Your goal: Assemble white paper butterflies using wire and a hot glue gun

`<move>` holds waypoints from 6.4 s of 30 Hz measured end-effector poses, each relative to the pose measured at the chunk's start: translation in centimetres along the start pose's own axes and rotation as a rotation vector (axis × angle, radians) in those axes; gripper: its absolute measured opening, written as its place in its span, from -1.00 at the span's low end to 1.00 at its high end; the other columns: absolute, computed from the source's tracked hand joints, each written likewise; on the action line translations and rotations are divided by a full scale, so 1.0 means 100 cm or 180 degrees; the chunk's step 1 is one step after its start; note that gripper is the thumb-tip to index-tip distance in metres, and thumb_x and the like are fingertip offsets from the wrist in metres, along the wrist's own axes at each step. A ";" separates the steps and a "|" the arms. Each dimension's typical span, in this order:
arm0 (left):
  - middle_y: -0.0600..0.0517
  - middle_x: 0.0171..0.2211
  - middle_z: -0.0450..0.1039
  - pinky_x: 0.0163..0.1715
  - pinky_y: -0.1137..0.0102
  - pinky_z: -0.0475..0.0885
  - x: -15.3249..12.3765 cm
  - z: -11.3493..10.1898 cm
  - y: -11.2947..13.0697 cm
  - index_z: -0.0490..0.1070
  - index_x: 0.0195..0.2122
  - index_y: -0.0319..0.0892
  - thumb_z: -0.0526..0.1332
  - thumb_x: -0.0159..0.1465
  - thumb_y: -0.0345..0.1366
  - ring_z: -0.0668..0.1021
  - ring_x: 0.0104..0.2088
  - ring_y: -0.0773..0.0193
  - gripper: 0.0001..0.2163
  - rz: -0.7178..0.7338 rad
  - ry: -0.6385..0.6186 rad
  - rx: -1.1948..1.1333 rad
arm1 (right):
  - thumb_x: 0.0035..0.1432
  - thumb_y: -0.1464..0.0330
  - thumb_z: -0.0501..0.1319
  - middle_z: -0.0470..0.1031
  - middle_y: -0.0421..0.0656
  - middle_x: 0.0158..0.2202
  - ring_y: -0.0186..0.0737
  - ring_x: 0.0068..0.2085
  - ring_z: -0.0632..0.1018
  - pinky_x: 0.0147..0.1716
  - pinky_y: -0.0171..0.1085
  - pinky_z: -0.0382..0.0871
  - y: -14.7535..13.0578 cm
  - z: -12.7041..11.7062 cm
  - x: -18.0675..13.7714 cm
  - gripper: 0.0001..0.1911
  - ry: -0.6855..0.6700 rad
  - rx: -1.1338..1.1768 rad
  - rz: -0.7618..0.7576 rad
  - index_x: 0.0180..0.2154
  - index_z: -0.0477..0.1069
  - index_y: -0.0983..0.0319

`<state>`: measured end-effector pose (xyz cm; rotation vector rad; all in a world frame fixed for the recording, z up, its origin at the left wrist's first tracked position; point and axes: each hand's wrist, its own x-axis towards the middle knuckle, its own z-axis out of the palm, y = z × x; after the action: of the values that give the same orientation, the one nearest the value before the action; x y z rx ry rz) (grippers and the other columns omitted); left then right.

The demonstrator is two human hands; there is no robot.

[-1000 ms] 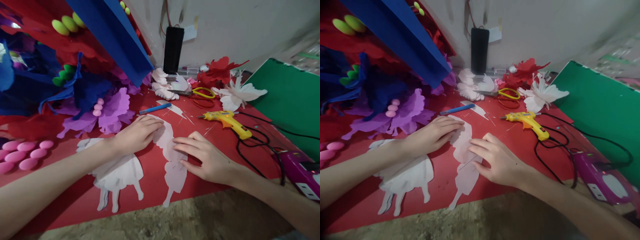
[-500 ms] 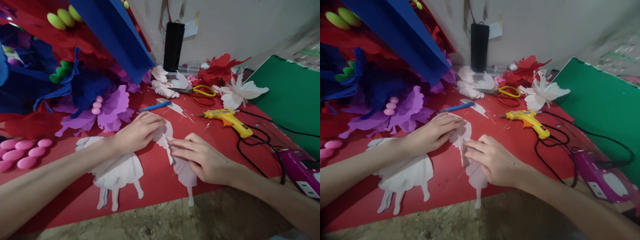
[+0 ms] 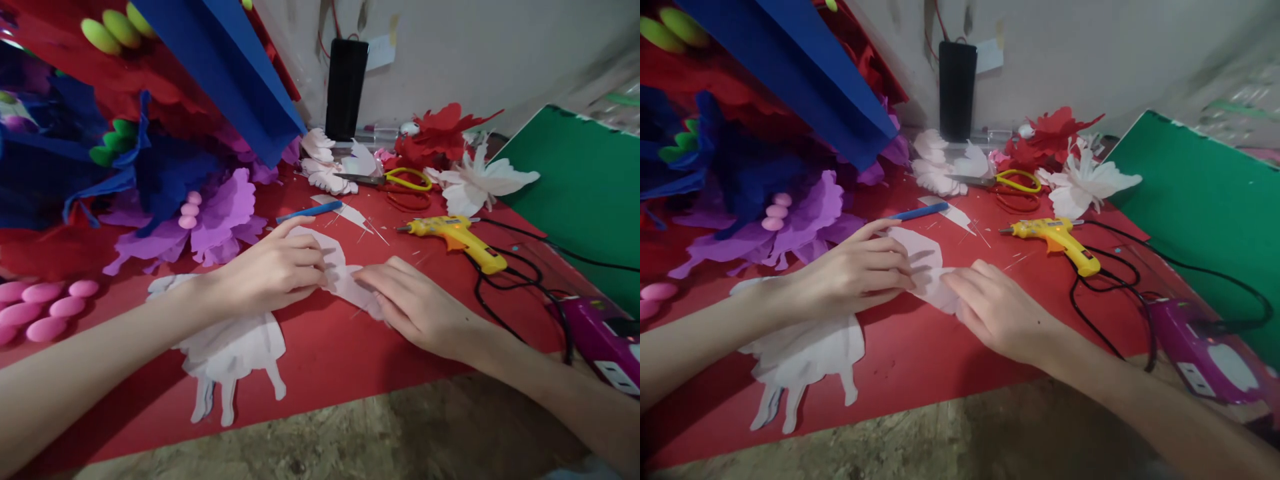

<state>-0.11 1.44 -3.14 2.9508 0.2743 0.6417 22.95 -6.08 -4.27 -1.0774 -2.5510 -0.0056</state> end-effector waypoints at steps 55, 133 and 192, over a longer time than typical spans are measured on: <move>0.06 -0.25 0.51 -0.07 0.40 0.29 -0.005 0.008 -0.001 0.38 -0.14 -0.18 0.24 0.17 -0.47 0.44 -0.16 0.31 -0.77 -0.0942 -0.0356 -0.1675 | 0.22 0.47 0.03 0.39 -0.14 -0.31 -0.42 -0.24 0.42 -0.25 -0.39 0.35 0.015 0.020 0.023 -0.86 0.0142 0.0770 -0.0044 -0.33 0.35 0.30; -0.02 -0.25 0.49 -0.11 0.32 0.28 -0.006 0.017 0.003 0.46 -0.21 -0.24 0.18 0.26 -0.33 0.44 -0.20 0.22 -0.86 -0.0962 0.0119 -0.0635 | 0.26 0.37 0.00 0.41 -0.16 -0.31 -0.37 -0.24 0.40 -0.03 -0.23 0.21 0.053 -0.004 0.023 -0.79 -0.0447 0.0736 0.0082 -0.35 0.36 0.27; 0.12 -0.61 0.41 -0.59 0.52 0.23 0.028 0.017 0.034 0.36 -0.57 -0.17 0.07 0.04 -0.42 0.42 -0.59 0.37 -0.88 -0.2682 -0.0255 -0.1676 | 0.22 0.21 0.08 0.32 -0.06 -0.03 -0.25 -0.06 0.41 -0.08 -0.13 0.37 0.186 -0.013 0.069 -0.61 -0.0675 -0.0761 0.1557 0.00 0.27 0.30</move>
<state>3.64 -1.40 -3.03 2.0695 1.0624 0.3803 31.85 11.65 -3.27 -1.8605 -2.4352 -0.0734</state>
